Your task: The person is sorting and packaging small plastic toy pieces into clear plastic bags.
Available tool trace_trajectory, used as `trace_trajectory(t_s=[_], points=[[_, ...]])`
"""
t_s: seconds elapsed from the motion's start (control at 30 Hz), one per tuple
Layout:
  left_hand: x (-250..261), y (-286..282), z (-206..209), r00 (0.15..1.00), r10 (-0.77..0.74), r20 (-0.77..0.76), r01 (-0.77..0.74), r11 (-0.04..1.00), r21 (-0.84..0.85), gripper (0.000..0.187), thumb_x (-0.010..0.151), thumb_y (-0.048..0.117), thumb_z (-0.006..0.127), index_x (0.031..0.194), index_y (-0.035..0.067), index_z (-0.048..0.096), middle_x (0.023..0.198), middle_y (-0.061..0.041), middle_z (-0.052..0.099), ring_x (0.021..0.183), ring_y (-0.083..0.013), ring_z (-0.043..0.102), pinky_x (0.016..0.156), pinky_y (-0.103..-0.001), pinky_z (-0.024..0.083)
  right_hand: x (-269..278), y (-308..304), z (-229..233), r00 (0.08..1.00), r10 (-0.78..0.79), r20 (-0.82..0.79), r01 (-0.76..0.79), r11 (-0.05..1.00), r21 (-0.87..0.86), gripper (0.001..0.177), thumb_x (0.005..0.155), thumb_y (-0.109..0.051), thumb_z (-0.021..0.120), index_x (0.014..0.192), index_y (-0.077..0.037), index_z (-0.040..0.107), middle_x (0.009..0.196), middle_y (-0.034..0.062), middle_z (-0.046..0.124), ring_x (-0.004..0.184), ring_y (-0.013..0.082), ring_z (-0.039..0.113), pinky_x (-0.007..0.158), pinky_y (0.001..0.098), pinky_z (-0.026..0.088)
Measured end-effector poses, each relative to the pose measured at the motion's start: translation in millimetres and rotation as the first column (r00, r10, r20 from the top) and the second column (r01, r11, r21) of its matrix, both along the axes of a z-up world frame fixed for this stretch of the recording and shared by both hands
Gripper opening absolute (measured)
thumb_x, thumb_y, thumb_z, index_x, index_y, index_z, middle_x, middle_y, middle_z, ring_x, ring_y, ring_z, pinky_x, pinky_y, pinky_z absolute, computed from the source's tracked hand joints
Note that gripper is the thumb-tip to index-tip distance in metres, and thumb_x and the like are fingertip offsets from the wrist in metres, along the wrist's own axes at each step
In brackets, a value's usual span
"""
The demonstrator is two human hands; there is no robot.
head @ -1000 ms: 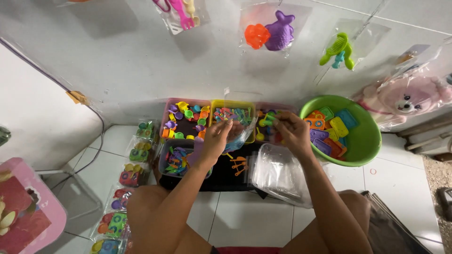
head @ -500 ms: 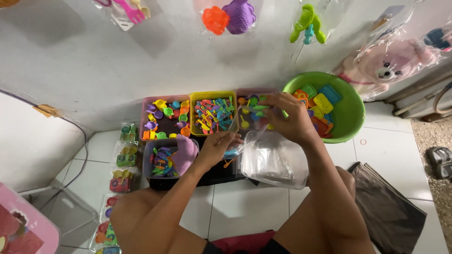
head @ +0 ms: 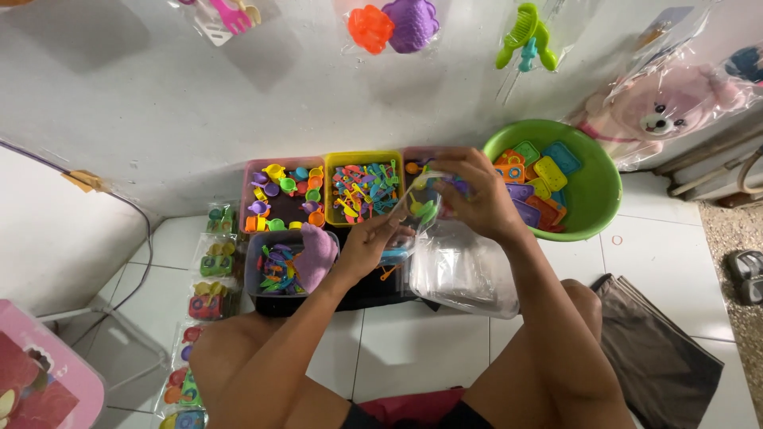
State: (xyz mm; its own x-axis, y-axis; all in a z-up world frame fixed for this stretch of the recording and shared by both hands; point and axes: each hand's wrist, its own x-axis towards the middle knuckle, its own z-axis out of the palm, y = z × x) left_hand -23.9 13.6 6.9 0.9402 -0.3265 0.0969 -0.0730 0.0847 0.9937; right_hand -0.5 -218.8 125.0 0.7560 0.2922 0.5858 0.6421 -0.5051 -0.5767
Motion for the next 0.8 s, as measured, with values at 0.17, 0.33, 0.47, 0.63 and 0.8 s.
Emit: trace_trajectory(t_s=[0.17,0.33,0.47,0.63,0.8], points=[[-2,2,25,0.998,0.061,-0.014,-0.062,0.995,-0.075,0.034,0.108,0.026,0.056,0.132,0.006,0.07,0.103,-0.016,0.079,0.099,-0.0227,0.073,0.087,-0.039,0.06,1,15,-25,0.9,0.229,-0.37,0.03,0.815,0.579,0.061,0.1,-0.021,0.067,0.147,0.006,0.04,0.145,0.03,0.05,0.134,0.0416,0.051,0.108,0.0526,0.047],[10,9,2,0.994,0.105,-0.023,-0.107,0.989,-0.098,0.032,0.107,0.024,0.059,0.13,0.004,0.071,0.096,-0.015,0.078,0.092,-0.0206,0.073,0.085,-0.039,0.061,0,28,-52,0.681,0.47,-0.562,0.14,0.669,0.73,0.072,0.097,-0.033,0.068,0.152,0.005,0.039,0.132,0.0257,0.062,0.113,0.0329,0.069,0.089,0.047,0.061],[10,13,9,0.992,0.123,-0.032,-0.125,0.988,-0.091,0.03,0.107,0.022,0.058,0.128,0.005,0.073,0.088,-0.011,0.075,0.084,-0.0158,0.07,0.08,-0.036,0.059,-7,42,-43,0.787,0.316,-0.53,0.133,0.752,0.646,0.033,0.097,-0.01,0.071,0.125,0.006,0.068,0.101,0.0203,0.075,0.092,0.0217,0.073,0.079,0.0352,0.062],[14,19,2,0.991,0.126,-0.055,-0.13,0.987,-0.092,0.028,0.108,0.018,0.056,0.125,0.004,0.074,0.081,-0.009,0.07,0.08,-0.0132,0.066,0.078,-0.033,0.055,-16,54,-23,0.834,0.215,-0.509,0.162,0.785,0.597,0.016,0.094,-0.006,0.076,0.108,0.003,0.077,0.079,0.0148,0.076,0.074,0.0114,0.07,0.068,0.026,0.06],[7,20,24,1.0,-0.003,-0.018,-0.001,0.984,-0.179,0.027,0.1,0.022,0.071,0.121,0.006,0.075,0.096,-0.012,0.076,0.1,-0.0166,0.069,0.092,-0.04,0.053,-32,66,8,0.868,0.233,-0.439,0.107,0.775,0.623,0.013,0.093,-0.002,0.075,0.105,0.004,0.077,0.08,0.0155,0.078,0.079,0.0119,0.071,0.075,0.0293,0.062]])
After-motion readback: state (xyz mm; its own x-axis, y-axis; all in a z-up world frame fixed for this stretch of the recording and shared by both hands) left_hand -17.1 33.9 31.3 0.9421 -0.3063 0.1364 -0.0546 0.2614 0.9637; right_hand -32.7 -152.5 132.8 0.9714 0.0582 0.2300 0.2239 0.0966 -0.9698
